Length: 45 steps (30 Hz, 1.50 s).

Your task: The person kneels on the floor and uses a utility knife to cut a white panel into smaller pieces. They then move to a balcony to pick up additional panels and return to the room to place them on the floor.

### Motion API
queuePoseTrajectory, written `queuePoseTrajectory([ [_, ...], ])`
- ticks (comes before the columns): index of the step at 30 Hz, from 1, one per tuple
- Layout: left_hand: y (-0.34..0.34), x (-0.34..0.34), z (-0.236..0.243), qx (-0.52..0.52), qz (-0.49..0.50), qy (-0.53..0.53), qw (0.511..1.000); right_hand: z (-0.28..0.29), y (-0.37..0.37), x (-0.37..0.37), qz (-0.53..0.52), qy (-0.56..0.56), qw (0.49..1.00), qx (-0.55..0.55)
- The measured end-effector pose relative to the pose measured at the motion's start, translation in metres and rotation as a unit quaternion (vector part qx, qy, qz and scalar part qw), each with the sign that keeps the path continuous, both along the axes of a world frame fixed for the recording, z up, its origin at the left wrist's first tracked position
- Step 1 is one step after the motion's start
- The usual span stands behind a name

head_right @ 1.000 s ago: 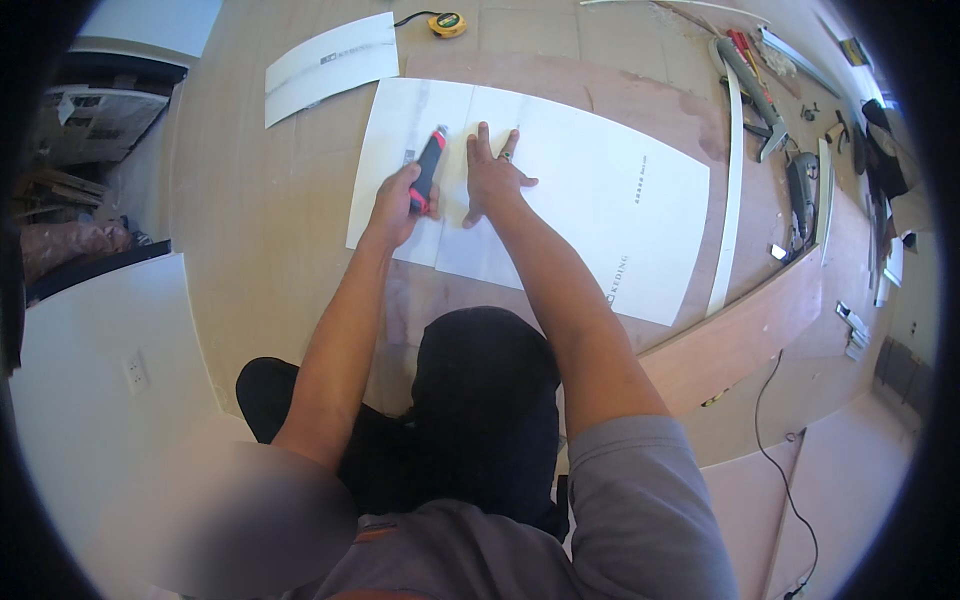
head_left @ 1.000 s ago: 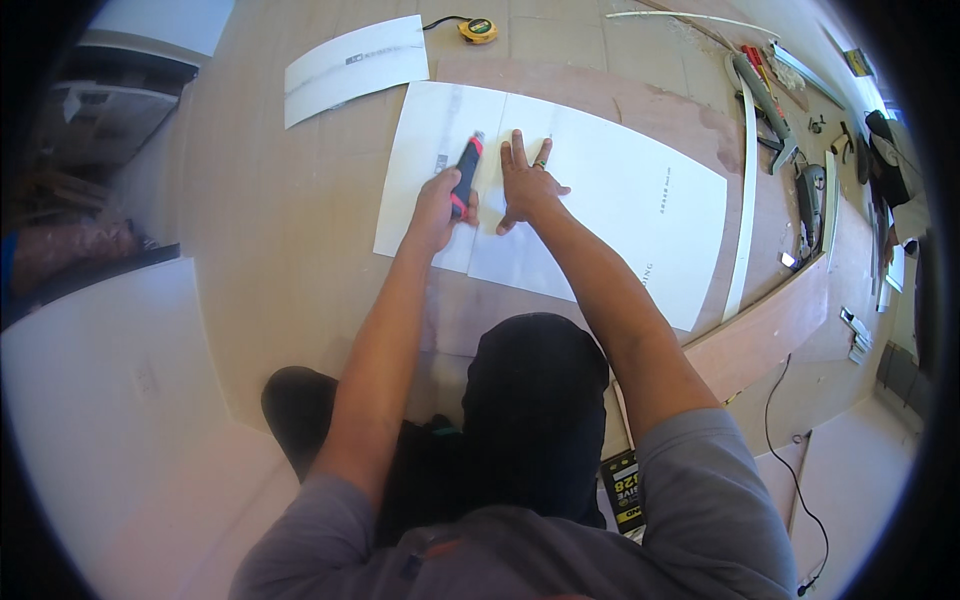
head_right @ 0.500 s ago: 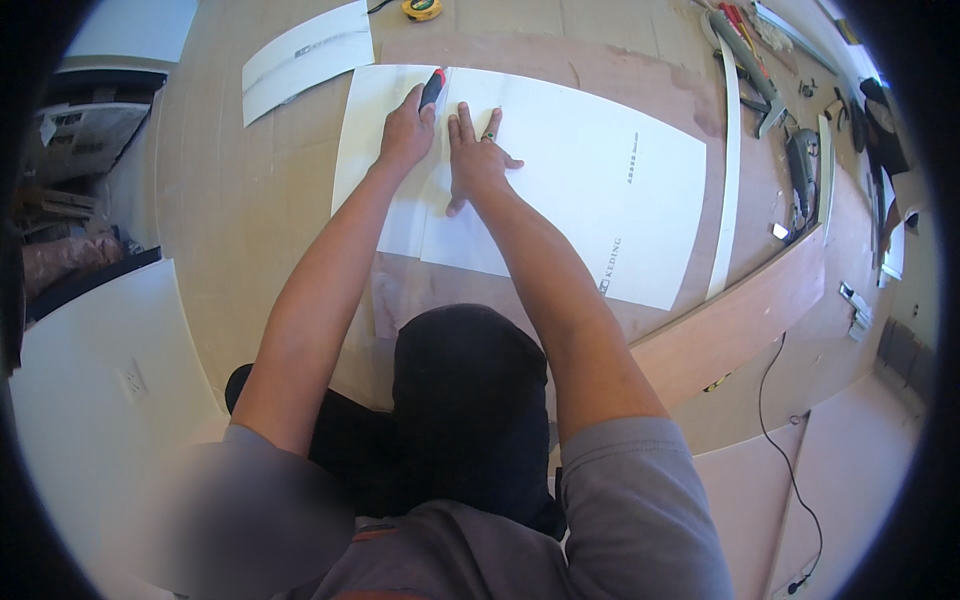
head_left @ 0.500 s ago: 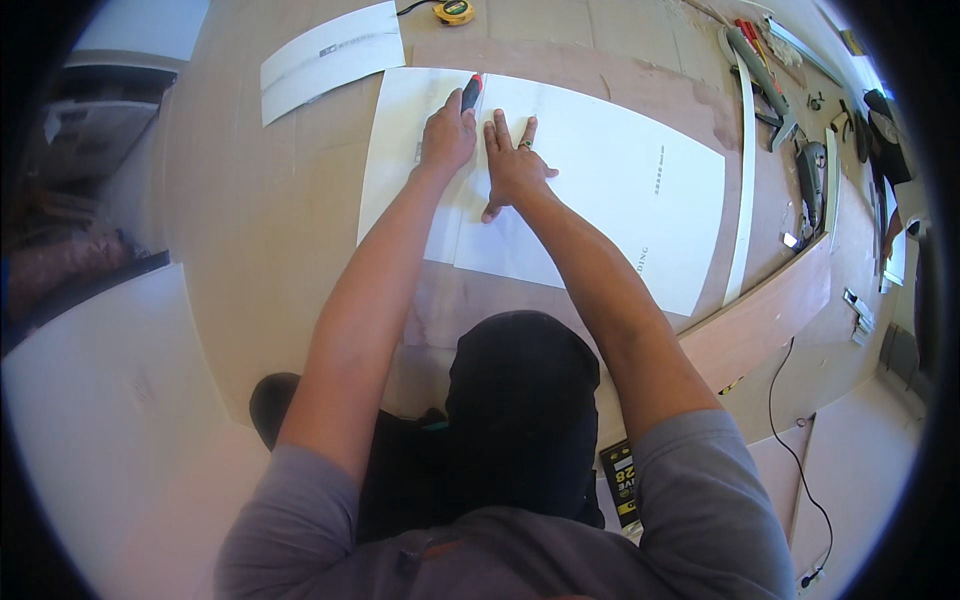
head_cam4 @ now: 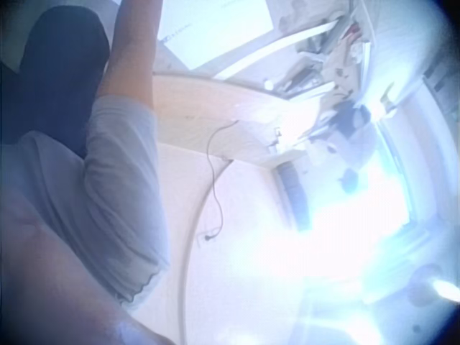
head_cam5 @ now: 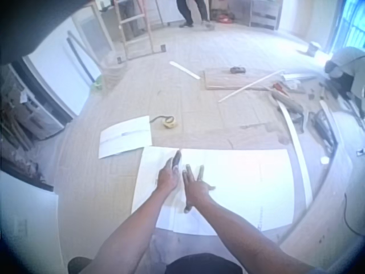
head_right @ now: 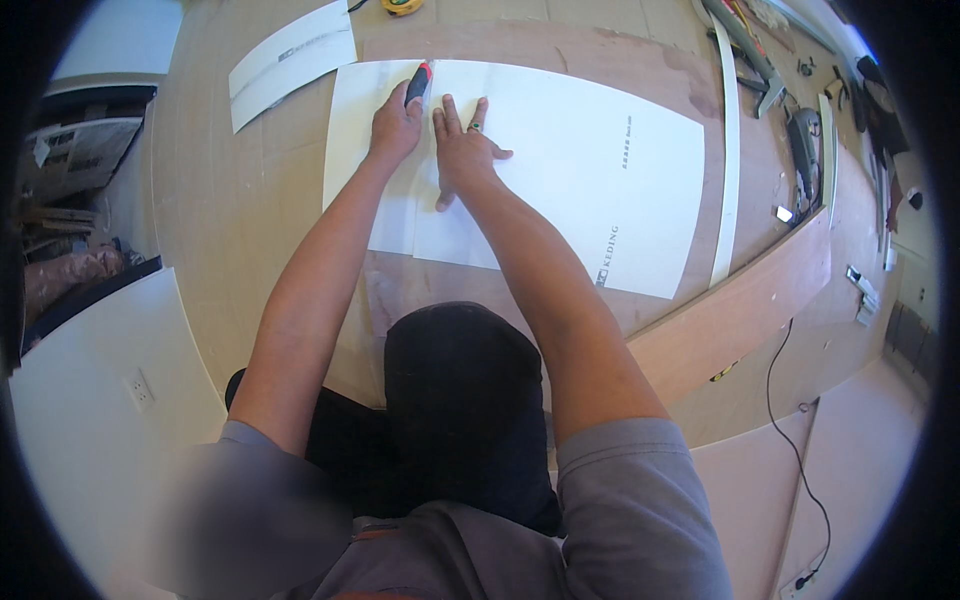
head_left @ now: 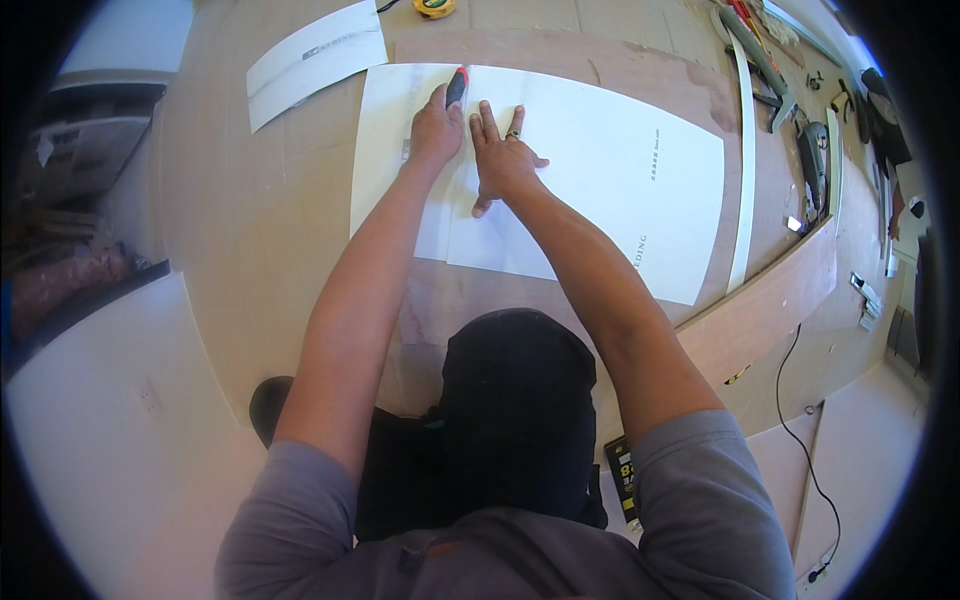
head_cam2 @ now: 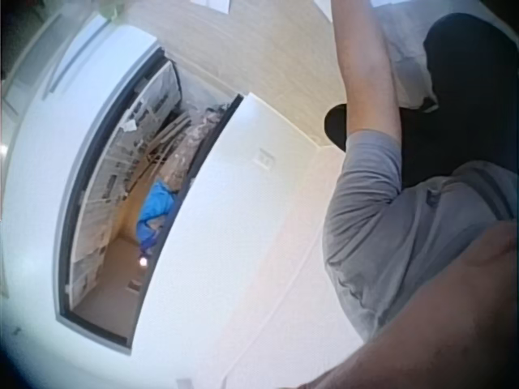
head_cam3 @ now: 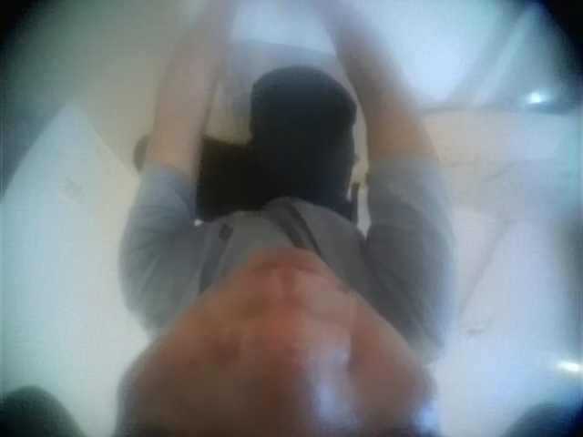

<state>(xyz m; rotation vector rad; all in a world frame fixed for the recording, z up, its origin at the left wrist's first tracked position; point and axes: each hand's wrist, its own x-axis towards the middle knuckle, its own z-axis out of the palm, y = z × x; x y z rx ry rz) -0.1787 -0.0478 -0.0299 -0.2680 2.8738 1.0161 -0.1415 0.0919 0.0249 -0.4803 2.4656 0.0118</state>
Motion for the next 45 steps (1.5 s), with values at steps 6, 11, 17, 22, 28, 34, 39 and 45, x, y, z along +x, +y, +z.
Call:
queuePoseTrajectory([
  [6,0.001,0.000,-0.003,-0.009,-0.017,0.037,0.999,-0.002,0.001,0.000,0.005,0.008,1.000,0.001],
  [11,0.002,0.000,-0.001,-0.014,-0.017,0.033,0.999,0.000,0.002,0.001,0.003,0.004,1.000,-0.009],
  [17,0.002,-0.002,0.000,-0.018,-0.021,0.024,0.999,-0.001,0.002,0.000,0.019,0.012,1.000,0.008],
  [22,0.006,-0.001,0.005,-0.020,-0.023,0.021,0.999,0.000,0.003,0.001,0.017,0.012,1.000,0.005],
  [28,0.007,0.000,0.002,-0.025,-0.017,0.025,0.999,0.002,0.002,0.000,0.021,0.011,1.000,0.009],
  [34,0.009,-0.006,0.016,-0.041,-0.038,-0.017,0.998,0.002,0.001,0.000,0.026,0.017,0.999,0.016],
  [39,0.016,-0.019,0.032,-0.084,-0.075,-0.051,0.992,-0.001,0.002,0.000,0.030,0.014,0.999,0.028],
  [45,0.017,-0.025,0.031,-0.103,-0.081,-0.057,0.990,-0.001,0.001,0.000,0.024,0.016,1.000,0.011],
])
